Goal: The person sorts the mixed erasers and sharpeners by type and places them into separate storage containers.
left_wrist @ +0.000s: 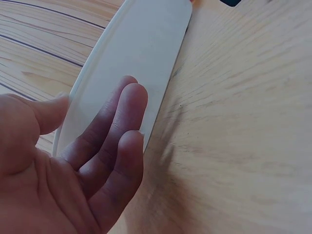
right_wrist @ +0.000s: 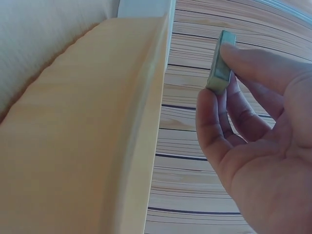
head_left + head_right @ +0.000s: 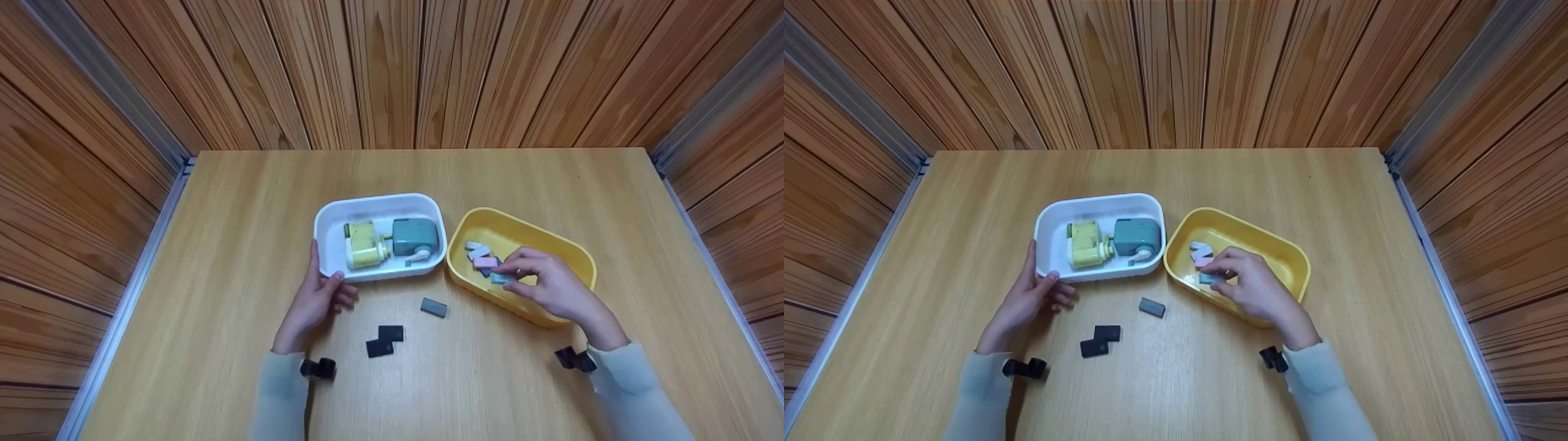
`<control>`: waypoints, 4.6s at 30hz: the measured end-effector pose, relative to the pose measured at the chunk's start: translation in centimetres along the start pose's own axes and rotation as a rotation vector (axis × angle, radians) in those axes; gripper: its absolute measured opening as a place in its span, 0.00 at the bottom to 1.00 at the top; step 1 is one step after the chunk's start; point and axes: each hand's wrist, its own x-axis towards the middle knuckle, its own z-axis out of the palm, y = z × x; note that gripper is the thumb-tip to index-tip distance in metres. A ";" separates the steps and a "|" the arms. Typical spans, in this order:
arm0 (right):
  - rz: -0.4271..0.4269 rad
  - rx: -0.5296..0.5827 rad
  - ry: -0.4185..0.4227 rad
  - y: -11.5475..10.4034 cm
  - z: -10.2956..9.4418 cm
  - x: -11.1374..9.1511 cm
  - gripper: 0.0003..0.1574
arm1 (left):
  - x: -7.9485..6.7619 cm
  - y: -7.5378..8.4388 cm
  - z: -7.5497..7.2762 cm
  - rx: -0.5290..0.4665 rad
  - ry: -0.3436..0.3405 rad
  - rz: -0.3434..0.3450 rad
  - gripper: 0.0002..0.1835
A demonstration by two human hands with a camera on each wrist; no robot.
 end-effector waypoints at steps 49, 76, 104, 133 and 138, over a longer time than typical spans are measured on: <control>0.106 0.020 -0.094 2.2 -2.2 5.6 0.16 | 0.2 -0.1 0.1 -0.029 0.011 -0.034 0.42; 0.211 0.028 -0.097 4.5 -1.8 8.0 0.17 | 0.0 -0.2 0.1 -0.001 -0.010 0.016 0.42; 0.199 0.049 -0.154 6.1 0.7 8.0 0.16 | 0.1 -0.1 0.0 -0.033 -0.018 0.002 0.41; 0.198 0.084 -0.108 5.6 -0.3 7.7 0.17 | 0.2 -0.3 0.0 -0.015 -0.003 -0.010 0.42; 0.193 0.094 -0.107 5.2 -0.7 7.6 0.18 | 0.3 -0.3 0.0 -0.031 0.001 -0.021 0.41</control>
